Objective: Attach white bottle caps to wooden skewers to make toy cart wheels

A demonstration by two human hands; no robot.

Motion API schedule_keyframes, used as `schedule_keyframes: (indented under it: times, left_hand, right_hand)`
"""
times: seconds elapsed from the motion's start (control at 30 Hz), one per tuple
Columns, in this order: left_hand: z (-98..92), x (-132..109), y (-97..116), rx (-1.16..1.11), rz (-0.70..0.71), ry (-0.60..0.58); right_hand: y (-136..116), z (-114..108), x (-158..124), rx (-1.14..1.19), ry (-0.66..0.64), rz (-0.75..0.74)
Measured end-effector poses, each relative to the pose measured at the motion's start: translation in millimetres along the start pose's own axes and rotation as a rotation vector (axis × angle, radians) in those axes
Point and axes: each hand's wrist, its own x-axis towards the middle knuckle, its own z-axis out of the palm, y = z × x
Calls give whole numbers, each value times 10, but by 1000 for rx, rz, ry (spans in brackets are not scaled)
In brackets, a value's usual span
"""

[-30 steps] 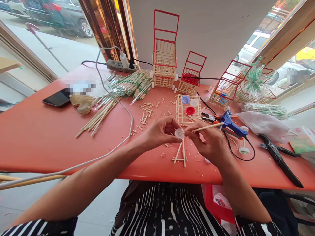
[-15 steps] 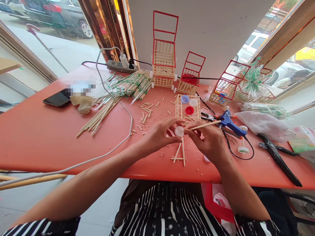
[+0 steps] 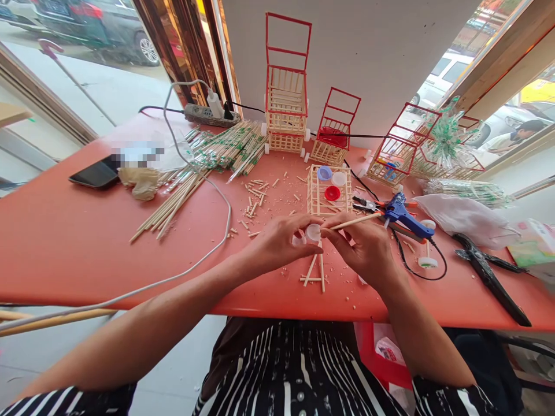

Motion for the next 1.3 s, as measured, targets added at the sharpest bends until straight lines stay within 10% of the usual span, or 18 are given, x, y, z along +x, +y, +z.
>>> schedule_keyframes:
  times: [0.53,1.3]
  left_hand:
    - [-13,2,33,-203,-142,-44]
    - [-22,-43,-34,111,75,2]
  right_hand:
    - [11,33,-9,24,-18,20]
    - [286,-510,15,-293,-146,337]
